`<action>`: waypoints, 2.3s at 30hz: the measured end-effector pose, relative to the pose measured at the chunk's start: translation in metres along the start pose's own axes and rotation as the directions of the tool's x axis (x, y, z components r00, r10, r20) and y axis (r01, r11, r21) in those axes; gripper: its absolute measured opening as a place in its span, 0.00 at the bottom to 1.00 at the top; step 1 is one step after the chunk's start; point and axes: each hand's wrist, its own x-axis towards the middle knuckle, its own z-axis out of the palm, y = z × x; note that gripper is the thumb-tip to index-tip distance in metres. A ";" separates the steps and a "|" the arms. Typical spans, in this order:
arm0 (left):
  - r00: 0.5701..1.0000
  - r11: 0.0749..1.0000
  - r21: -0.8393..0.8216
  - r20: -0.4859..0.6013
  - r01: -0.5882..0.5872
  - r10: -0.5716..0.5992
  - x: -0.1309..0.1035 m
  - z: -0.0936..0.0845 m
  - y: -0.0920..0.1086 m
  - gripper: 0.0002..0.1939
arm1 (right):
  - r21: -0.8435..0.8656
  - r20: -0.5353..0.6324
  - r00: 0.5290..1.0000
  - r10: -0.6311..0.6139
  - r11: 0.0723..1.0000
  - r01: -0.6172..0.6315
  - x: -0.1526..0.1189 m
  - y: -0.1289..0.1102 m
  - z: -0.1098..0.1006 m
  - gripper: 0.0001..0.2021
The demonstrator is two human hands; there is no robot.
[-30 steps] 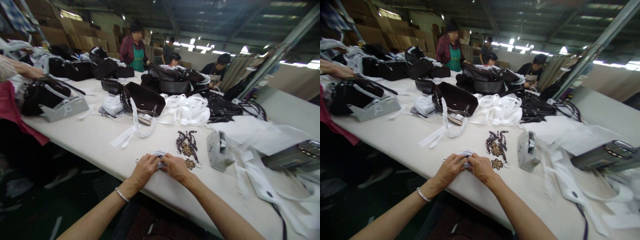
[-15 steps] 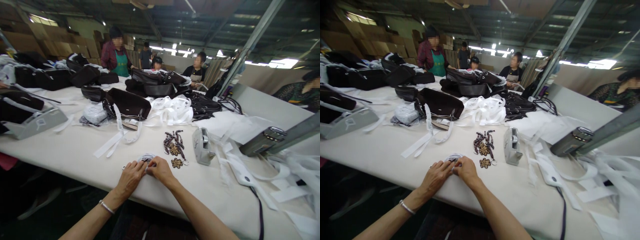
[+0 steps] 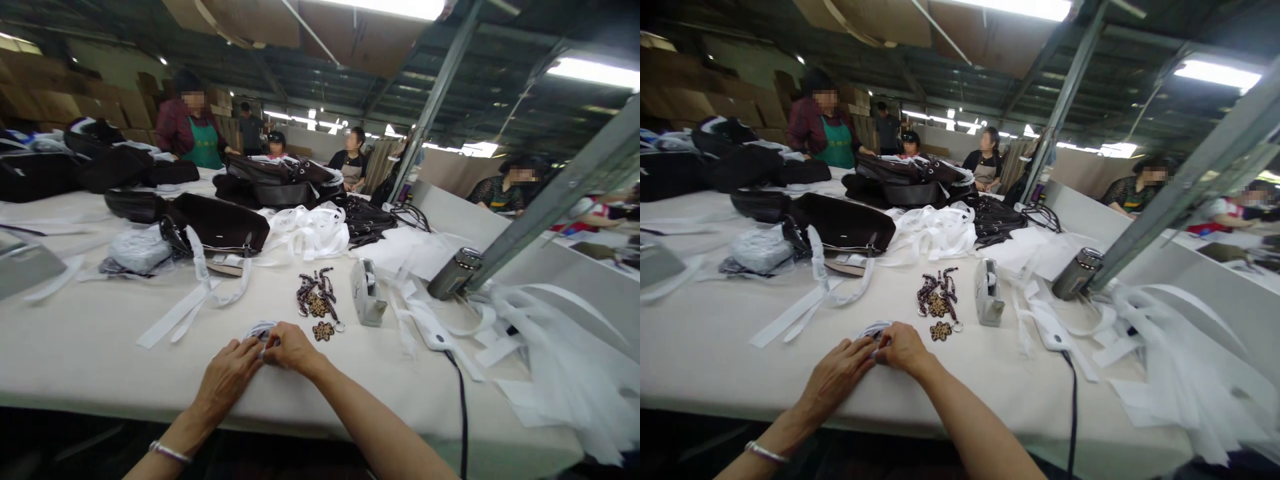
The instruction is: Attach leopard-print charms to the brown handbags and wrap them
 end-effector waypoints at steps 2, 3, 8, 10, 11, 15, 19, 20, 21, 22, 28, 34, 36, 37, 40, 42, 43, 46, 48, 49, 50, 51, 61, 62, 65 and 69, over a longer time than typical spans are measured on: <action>0.999 1.000 0.018 -0.036 0.000 0.001 -0.001 0.002 0.000 0.13 | -0.012 -0.008 1.000 0.024 1.000 -0.024 0.001 -0.001 0.002 0.06; 0.999 1.000 0.020 -0.053 -0.003 0.004 -0.001 0.003 0.000 0.13 | -0.016 -0.016 0.999 0.031 0.999 -0.031 0.000 -0.001 0.004 0.06; 0.992 1.000 -0.001 -0.122 -0.028 0.027 -0.004 0.012 -0.005 0.12 | 0.117 -0.164 0.985 -0.058 0.990 0.078 -0.019 0.003 0.016 0.08; 0.990 1.000 -0.001 -0.136 -0.021 0.021 -0.006 0.016 -0.007 0.12 | 0.189 -0.259 0.957 -0.128 0.965 0.180 -0.031 0.009 0.016 0.11; 0.990 1.000 0.004 -0.141 -0.018 0.019 -0.007 0.017 -0.007 0.12 | 0.208 -0.296 0.944 -0.142 0.956 0.209 -0.038 0.014 0.012 0.13; 0.985 1.000 0.030 -0.173 -0.007 0.012 -0.011 0.024 -0.008 0.12 | 0.212 -0.393 0.917 -0.073 0.963 0.167 -0.068 0.038 -0.025 0.10; 0.984 0.999 0.038 -0.180 0.011 -0.004 -0.016 0.032 -0.010 0.13 | 0.288 -0.470 0.876 0.108 0.957 0.036 -0.100 0.072 -0.084 0.07; 0.983 0.999 0.041 -0.182 0.014 -0.006 -0.017 0.033 -0.011 0.13 | 0.309 -0.490 0.856 0.164 0.951 -0.005 -0.107 0.082 -0.097 0.08; 0.982 0.999 0.046 -0.188 0.015 -0.006 -0.017 0.035 -0.011 0.13 | 0.324 -0.517 0.829 0.215 0.945 -0.044 -0.113 0.091 -0.108 0.10; 0.981 0.999 0.051 -0.192 0.015 -0.005 -0.018 0.035 -0.012 0.13 | 0.332 -0.544 0.800 0.254 0.941 -0.073 -0.119 0.101 -0.116 0.10; 0.989 0.998 0.066 -0.147 0.017 -0.007 -0.016 0.031 -0.010 0.12 | 0.145 -0.618 0.758 0.207 0.978 -0.149 -0.144 0.154 -0.111 0.11; 0.991 0.999 0.050 -0.136 0.019 -0.012 -0.017 0.032 -0.010 0.12 | -0.206 -0.567 0.824 -0.021 0.972 -0.117 -0.147 0.166 -0.092 0.11; 0.991 0.999 0.032 -0.132 0.019 -0.015 -0.016 0.032 -0.010 0.12 | -0.239 -0.562 0.826 -0.033 0.963 -0.124 -0.147 0.166 -0.093 0.11; 0.991 0.999 0.026 -0.132 0.024 -0.020 -0.016 0.032 -0.010 0.11 | -0.251 -0.559 0.828 -0.038 0.960 -0.125 -0.147 0.166 -0.093 0.12; 0.993 0.998 0.002 -0.104 0.061 -0.060 -0.013 0.025 -0.004 0.11 | -0.279 -0.551 0.833 -0.049 0.952 -0.129 -0.148 0.168 -0.093 0.12; 0.993 0.995 -0.020 -0.054 0.102 -0.103 -0.010 0.017 0.001 0.10 | -0.292 -0.550 0.833 -0.055 0.948 -0.130 -0.150 0.171 -0.092 0.13; 0.992 0.992 -0.033 -0.022 0.126 -0.126 -0.009 0.013 0.004 0.10 | -0.296 -0.550 0.833 -0.060 0.947 -0.127 -0.150 0.173 -0.092 0.14; 0.978 0.978 -0.063 0.066 0.201 -0.196 -0.004 0.004 0.009 0.09 | -0.304 -0.550 0.831 -0.084 0.947 -0.106 -0.148 0.181 -0.094 0.19; 0.968 0.968 -0.078 0.102 0.237 -0.229 -0.003 0.000 0.010 0.09 | -0.309 -0.551 0.829 -0.091 0.946 -0.101 -0.145 0.186 -0.096 0.21; 0.964 0.965 -0.085 0.112 0.250 -0.240 -0.003 -0.001 0.011 0.08 | -0.311 -0.551 0.829 -0.093 0.945 -0.101 -0.144 0.187 -0.097 0.22; 0.962 0.962 -0.093 0.119 0.258 -0.247 -0.003 -0.001 0.011 0.08 | -0.310 -0.552 0.829 -0.093 0.946 -0.100 -0.143 0.187 -0.097 0.22; 0.960 0.959 -0.101 0.127 0.263 -0.250 -0.003 -0.001 0.011 0.08 | -0.307 -0.553 0.828 -0.095 0.947 -0.096 -0.142 0.187 -0.097 0.22; 0.958 0.952 -0.152 0.145 0.267 -0.246 -0.004 0.003 0.010 0.08 | -0.259 -0.326 0.835 -0.443 0.892 0.372 -0.067 0.056 -0.053 0.07; 0.959 0.950 -0.158 0.132 0.268 -0.249 -0.005 0.006 0.010 0.08 | -0.231 -0.261 0.831 -0.491 0.868 0.441 -0.050 0.030 -0.044 0.07; 0.967 0.953 -0.182 -0.034 0.242 -0.252 -0.012 0.022 0.008 0.12 | -0.179 -0.031 0.804 -0.594 0.794 0.580 0.005 -0.045 -0.011 0.10; 0.916 0.963 -0.184 -0.314 0.198 -0.249 -0.022 0.047 0.008 0.23 | -0.331 0.263 0.774 -0.576 0.700 0.633 0.070 -0.114 0.045 0.14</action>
